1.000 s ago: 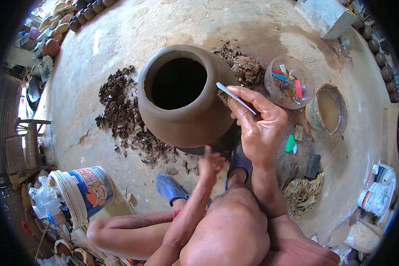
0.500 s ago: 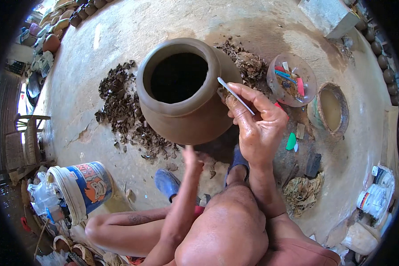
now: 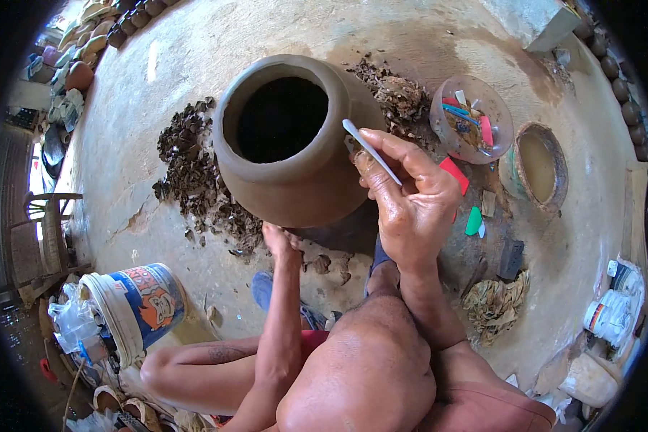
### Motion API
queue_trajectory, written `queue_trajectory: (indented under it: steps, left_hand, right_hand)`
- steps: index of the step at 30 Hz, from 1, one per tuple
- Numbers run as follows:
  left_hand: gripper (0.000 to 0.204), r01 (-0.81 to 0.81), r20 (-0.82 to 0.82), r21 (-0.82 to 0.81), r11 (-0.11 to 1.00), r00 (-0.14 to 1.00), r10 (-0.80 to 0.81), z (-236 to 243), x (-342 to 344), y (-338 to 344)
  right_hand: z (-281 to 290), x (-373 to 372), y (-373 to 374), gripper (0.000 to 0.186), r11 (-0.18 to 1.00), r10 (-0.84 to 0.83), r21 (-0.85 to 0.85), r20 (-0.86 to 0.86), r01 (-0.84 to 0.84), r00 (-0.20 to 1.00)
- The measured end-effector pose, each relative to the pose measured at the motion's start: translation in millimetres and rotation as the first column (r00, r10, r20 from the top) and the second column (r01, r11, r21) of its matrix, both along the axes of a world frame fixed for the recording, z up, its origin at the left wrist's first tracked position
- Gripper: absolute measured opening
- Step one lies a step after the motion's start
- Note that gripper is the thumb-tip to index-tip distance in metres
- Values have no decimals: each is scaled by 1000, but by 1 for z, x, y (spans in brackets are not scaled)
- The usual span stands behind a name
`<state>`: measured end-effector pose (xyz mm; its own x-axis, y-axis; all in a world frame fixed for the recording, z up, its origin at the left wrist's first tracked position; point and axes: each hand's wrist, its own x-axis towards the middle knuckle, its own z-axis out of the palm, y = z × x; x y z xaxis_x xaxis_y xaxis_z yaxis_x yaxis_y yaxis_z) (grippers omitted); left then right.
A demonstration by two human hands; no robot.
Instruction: The person smooths and shapes the exterior and interior of a clay pot using small scraper tools and a cloth while it sits on a manual turntable.
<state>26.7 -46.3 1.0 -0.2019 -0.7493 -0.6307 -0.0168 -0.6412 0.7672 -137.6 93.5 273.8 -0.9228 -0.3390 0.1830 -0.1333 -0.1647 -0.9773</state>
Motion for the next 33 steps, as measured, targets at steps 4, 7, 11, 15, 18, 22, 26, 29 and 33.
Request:
queue_trajectory:
  steps: [4, 7, 11, 15, 18, 22, 26, 29, 33]
  left_hand:
    - [61, -47, 195, -133, 990, 978, 73, -13, -25, 88]
    - [66, 371, -71, 134, 919, 929, -364, 5, -23, 119]
    - [60, 53, -120, 133, 990, 992, -37, -21, -3, 33]
    - [42, 80, 276, -275, 958, 961, -1, -30, 23, 1]
    - [58, 103, 201, 141, 985, 971, -130, 15, -25, 108]
    - [51, 172, 98, 253, 952, 974, -202, 29, -26, 103]
    - [47, -64, -95, -52, 997, 994, 59, 12, -6, 9]
    - [58, -90, 235, -278, 956, 959, 159, -18, -2, 30]
    - [69, 151, -58, 225, 963, 988, -141, -10, -19, 129]
  right_hand:
    - [-6, -3, -2, 24, 1000, 2, 6, -14, -1, 1000]
    - [-10, -5, 1, 25, 1000, -24, 0, -81, 24, 996]
    - [-2, -2, -3, 25, 999, -18, 26, -98, 21, 995]
    - [10, 10, -12, 27, 998, 46, 48, -101, -41, 994]
    - [-6, -1, 0, 27, 991, -36, 114, -253, 67, 967]
    - [2, 0, -2, 27, 986, -23, 152, -275, 67, 961]
    - [7, 2, 1, 26, 974, 9, 214, -368, 75, 930]
    - [18, 13, -6, 28, 975, 34, 213, -401, 57, 915]
    - [14, 10, 3, 28, 954, 54, 286, -444, 85, 894]
